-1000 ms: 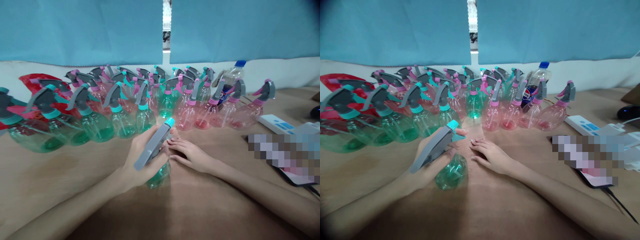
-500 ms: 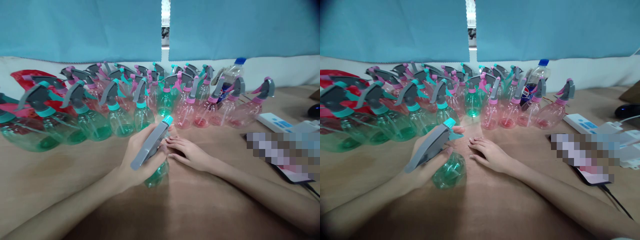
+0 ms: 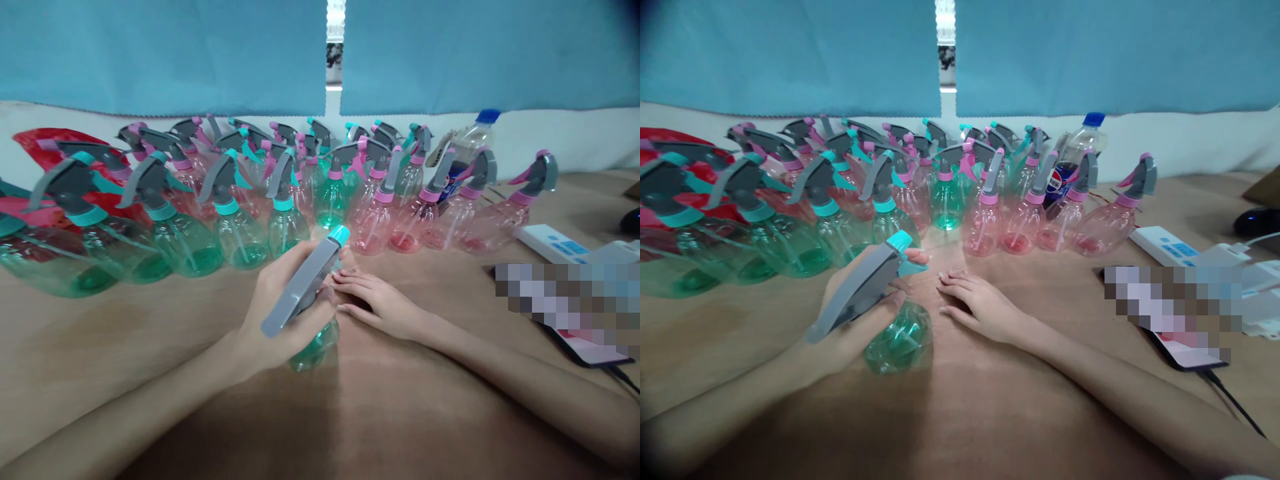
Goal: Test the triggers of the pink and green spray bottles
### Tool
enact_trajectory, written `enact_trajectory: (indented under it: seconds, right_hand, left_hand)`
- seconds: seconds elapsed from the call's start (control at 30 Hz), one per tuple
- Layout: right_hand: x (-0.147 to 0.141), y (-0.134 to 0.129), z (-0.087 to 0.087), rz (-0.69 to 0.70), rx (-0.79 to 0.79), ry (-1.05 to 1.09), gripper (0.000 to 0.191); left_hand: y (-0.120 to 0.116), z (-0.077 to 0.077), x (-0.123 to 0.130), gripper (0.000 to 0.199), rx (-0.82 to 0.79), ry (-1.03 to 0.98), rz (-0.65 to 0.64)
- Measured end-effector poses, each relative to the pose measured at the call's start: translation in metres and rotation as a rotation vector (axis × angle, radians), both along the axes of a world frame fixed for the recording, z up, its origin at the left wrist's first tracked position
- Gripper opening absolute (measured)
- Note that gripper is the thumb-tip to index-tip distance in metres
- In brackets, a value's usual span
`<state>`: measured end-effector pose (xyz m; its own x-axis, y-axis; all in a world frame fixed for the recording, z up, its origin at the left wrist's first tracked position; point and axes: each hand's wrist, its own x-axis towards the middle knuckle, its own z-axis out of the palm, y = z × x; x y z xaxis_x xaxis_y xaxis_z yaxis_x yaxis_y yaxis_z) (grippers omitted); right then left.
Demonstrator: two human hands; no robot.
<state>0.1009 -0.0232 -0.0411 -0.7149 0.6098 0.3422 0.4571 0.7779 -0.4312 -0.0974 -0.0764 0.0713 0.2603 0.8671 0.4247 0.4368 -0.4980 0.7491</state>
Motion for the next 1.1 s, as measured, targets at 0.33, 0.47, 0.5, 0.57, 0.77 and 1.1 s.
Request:
enact_trajectory:
  seconds: [0.33, 0.47, 0.5, 0.57, 0.77, 1.1]
  right_hand:
    - [0.000, 0.000, 0.000, 0.005, 0.014, 0.000, 0.038]
    - [0.000, 0.000, 0.000, 0.008, 0.018, 0.005, 0.037]
    - [0.000, 0.000, -0.001, 0.010, 0.018, 0.007, 0.037]
    - [0.000, 0.001, -0.001, 0.013, 0.016, 0.013, 0.038]
    - [-0.001, 0.001, -0.002, 0.011, 0.017, 0.017, 0.037]
    - [0.000, 0.001, -0.001, 0.009, 0.015, 0.025, 0.034]
  left_hand:
    - [-0.002, 0.000, 0.001, 0.021, 0.003, 0.005, 0.016]
    - [-0.001, 0.002, 0.001, 0.023, -0.008, 0.014, 0.006]
    - [-0.001, 0.003, 0.001, 0.024, -0.015, 0.011, -0.010]
    - [0.000, 0.004, 0.001, 0.024, -0.026, 0.002, -0.047]
    - [0.005, 0.000, -0.002, 0.013, 0.060, -0.001, -0.084]
    - [0.009, -0.007, -0.004, 0.014, 0.085, 0.009, -0.104]
